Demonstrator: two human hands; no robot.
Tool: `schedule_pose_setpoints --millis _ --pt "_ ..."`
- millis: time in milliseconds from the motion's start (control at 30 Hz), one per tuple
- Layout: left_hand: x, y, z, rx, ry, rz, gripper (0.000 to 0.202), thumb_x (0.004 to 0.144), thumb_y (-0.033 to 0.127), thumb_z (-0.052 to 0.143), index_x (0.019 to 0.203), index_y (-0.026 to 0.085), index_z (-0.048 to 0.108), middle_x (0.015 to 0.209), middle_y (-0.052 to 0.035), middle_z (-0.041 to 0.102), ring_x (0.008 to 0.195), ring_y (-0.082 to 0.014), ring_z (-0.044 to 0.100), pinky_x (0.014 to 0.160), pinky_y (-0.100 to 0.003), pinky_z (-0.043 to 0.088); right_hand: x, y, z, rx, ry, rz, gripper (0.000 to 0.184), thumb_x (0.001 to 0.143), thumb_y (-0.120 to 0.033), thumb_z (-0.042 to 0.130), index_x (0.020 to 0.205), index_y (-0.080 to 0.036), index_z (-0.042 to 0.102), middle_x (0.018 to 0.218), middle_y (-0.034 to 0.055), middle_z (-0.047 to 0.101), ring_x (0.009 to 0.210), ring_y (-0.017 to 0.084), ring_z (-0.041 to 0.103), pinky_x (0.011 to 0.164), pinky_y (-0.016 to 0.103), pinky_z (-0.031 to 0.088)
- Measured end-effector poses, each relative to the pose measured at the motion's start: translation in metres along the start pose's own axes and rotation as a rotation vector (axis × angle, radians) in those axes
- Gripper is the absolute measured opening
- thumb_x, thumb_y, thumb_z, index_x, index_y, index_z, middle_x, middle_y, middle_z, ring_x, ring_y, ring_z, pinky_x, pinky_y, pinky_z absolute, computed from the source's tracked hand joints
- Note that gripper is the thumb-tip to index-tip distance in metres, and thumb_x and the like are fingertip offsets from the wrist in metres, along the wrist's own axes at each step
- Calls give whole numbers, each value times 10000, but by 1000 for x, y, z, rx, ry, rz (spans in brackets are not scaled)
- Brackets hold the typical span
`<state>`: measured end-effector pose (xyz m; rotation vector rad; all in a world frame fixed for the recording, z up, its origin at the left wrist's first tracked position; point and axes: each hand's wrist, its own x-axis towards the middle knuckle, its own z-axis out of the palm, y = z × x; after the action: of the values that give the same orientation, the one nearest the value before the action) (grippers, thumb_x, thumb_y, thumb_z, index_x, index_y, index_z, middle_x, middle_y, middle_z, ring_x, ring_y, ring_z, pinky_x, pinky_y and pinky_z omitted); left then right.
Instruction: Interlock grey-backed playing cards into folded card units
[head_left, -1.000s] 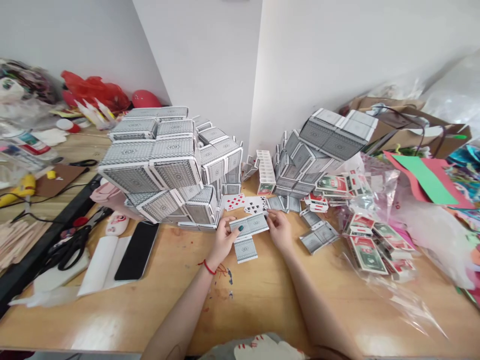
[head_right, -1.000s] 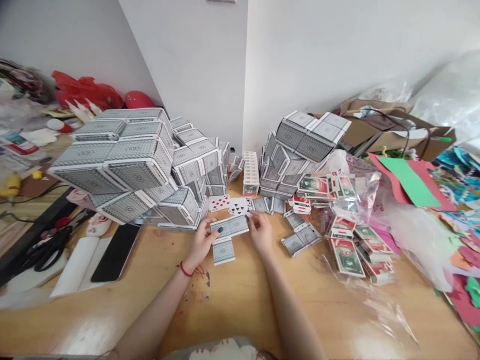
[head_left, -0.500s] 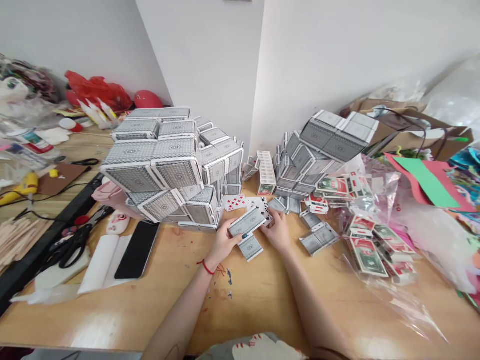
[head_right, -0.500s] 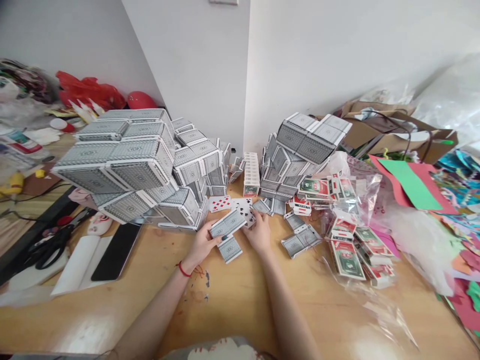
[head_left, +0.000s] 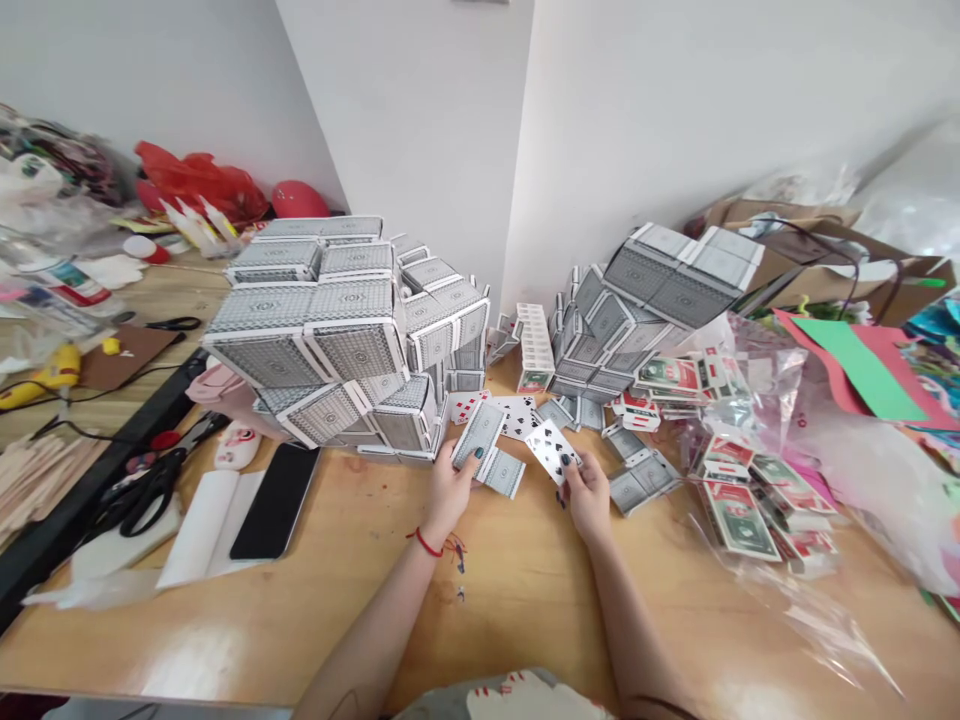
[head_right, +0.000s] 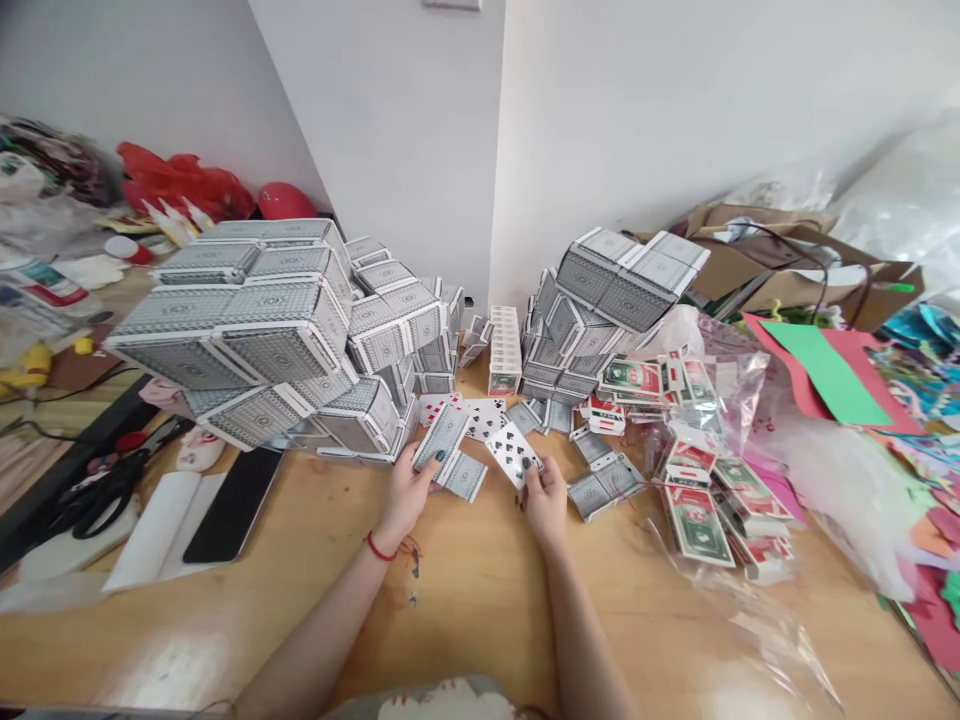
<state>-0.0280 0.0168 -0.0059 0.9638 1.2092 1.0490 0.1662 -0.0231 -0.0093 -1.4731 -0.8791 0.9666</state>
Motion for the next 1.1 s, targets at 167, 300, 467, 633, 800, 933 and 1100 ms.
schedule_pose_setpoints --millis 167,300,467,633,800,933,1100 --pt "-1 1 4 -14 52 -6 405 729 386 559 1063 174 468 1021 -101 593 792 -195 619 565 -277 535 -17 -3 -10 -28 -34 53 407 744 -472 490 1020 -173 513 466 -68 378 353 78 331 327 194 262" --pt "-2 3 5 -15 74 6 392 731 381 556 1049 166 476 1005 -102 600 784 -193 617 543 -257 528 -23 -2 -14 -72 -52 54 438 743 -476 481 1056 -172 512 471 -62 375 366 89 334 334 201 261" --pt "-5 4 6 -11 86 8 407 729 370 561 1071 168 468 1022 -105 598 786 -192 616 539 -250 526 -23 1 -15 -90 -23 39 438 748 -472 470 1066 -172 506 472 -60 388 371 96 338 342 207 273" --pt "-5 3 6 -15 71 36 394 735 369 553 1063 166 471 1025 -102 602 799 -192 613 549 -254 525 -23 0 -13 -106 -71 36 412 757 -457 468 1051 -172 510 501 -47 423 379 93 347 343 204 279" --pt "-4 1 5 -13 66 50 387 748 384 535 1063 167 471 1045 -100 601 824 -191 613 589 -266 527 -22 -6 -13 -109 -193 52 400 756 -468 469 1030 -180 520 525 -46 436 371 82 342 335 200 280" --pt "-2 -2 4 3 69 66 419 743 402 536 1082 164 472 1057 -104 599 817 -192 615 576 -255 518 -18 -9 -16 -95 -248 84 407 743 -472 484 1027 -184 528 539 -47 428 402 86 354 355 197 289" --pt "-1 -4 3 17 93 65 433 725 404 557 1074 158 485 1039 -108 607 791 -192 620 566 -261 519 -13 -6 -20 -89 -278 106 389 722 -457 521 994 -180 544 545 -46 447 411 83 373 372 199 315"
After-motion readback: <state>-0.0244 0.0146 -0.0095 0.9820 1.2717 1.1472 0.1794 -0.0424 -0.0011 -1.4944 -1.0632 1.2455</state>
